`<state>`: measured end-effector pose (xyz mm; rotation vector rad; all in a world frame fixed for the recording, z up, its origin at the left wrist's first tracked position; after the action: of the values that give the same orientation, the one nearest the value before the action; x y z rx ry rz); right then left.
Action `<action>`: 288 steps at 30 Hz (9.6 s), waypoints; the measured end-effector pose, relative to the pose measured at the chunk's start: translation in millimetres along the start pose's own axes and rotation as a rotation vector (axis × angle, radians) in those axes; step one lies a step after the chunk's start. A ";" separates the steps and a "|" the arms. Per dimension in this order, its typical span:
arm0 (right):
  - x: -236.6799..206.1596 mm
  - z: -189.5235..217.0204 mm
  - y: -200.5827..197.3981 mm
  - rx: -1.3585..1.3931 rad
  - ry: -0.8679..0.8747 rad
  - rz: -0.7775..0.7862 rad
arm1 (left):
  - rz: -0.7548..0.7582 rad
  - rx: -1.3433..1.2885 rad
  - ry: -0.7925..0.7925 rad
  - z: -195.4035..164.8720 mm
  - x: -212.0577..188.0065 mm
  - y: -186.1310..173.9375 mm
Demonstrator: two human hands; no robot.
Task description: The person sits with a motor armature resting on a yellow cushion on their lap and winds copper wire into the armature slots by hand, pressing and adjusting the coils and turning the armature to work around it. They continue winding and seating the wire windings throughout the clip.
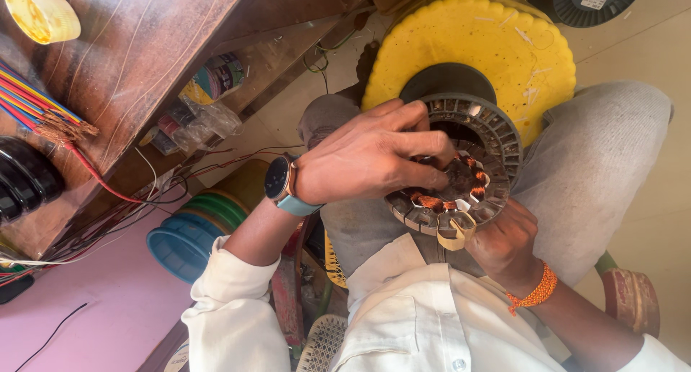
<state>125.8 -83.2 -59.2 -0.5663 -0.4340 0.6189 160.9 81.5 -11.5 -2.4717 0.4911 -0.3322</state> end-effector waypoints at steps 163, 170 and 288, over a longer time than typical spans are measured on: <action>8.7 70.7 -56.9 -0.234 -0.218 -0.058 | -0.820 0.342 -0.033 -67.6 -59.5 72.8; 57.9 89.1 -74.1 -0.333 -0.399 -0.040 | -1.281 -0.540 -0.430 -15.3 -71.8 93.7; 101.7 -62.1 -111.6 -0.075 0.098 -0.050 | -0.706 0.335 -0.083 -42.8 -21.8 27.9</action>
<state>280.3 -115.2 -17.2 -0.6528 -0.3793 0.5260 119.1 48.0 3.2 -2.2336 -0.4615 -0.5335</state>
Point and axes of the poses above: each hand's wrist, its own x-axis towards the middle knuckle, its own y-axis out of the palm, z = x × y, the point moved 10 cm from there along x, towards the middle knuckle, and after that the axes turned 10 degrees about -z, right-handed, at the moved point
